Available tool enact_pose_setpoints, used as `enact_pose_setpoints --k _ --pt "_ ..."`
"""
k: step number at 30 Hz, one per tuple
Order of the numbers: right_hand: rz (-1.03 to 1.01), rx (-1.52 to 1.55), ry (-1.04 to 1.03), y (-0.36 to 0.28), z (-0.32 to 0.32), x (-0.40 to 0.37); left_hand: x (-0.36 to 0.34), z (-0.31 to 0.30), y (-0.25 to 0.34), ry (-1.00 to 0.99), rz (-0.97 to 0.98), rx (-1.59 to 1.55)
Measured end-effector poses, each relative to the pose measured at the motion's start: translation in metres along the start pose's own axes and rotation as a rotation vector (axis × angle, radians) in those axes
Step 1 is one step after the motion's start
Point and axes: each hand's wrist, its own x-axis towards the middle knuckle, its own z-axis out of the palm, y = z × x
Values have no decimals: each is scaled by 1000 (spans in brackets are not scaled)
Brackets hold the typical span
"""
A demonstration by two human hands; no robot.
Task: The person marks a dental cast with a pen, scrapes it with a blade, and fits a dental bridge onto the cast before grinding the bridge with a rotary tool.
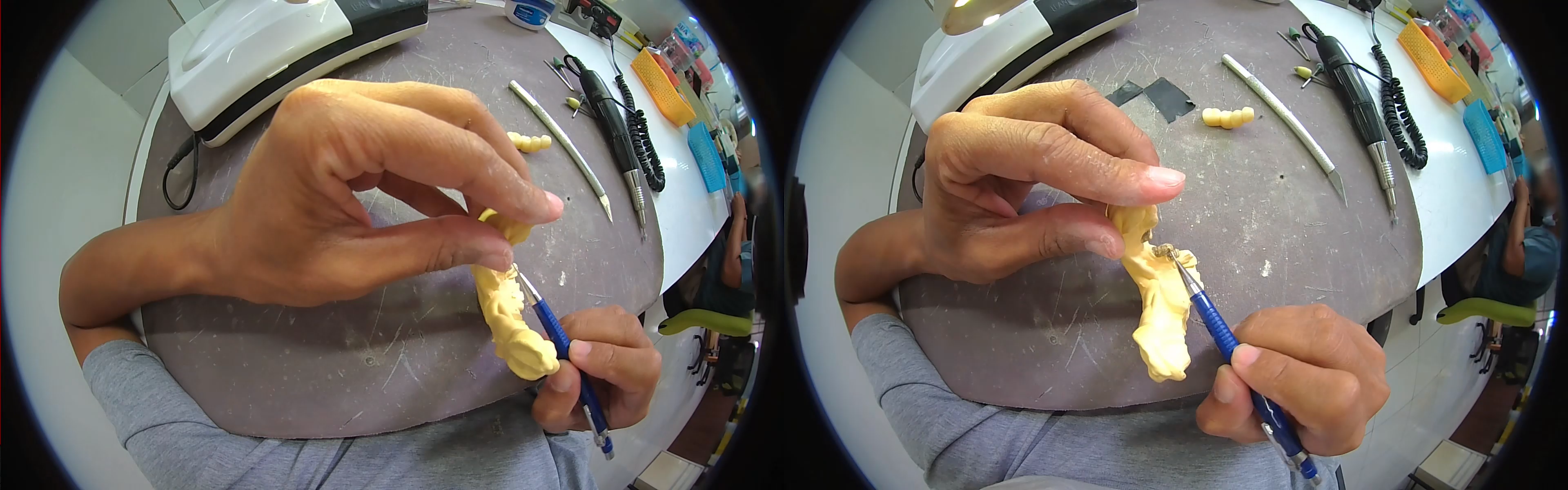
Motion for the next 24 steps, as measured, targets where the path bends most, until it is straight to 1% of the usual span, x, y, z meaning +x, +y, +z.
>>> enact_pose_setpoints --k 2,5,8,14,16,24 --pt "-2 -13 -19 0 0 1 0 0 0 -2 5 -8" --pt "-14 9 15 1 1 0 0 0 0 0 8 -7" --pt "-8 1 -15 1 0 0 0 0 -1 1 5 -3" --pt "-6 -2 17 1 0 0 0 0 1 -5 -3 -2" --pt "7 -4 -27 0 -2 -1 0 0 0 -4 -2 -5" --pt "2 -5 -6 0 0 1 0 0 0 -2 -4 -13"
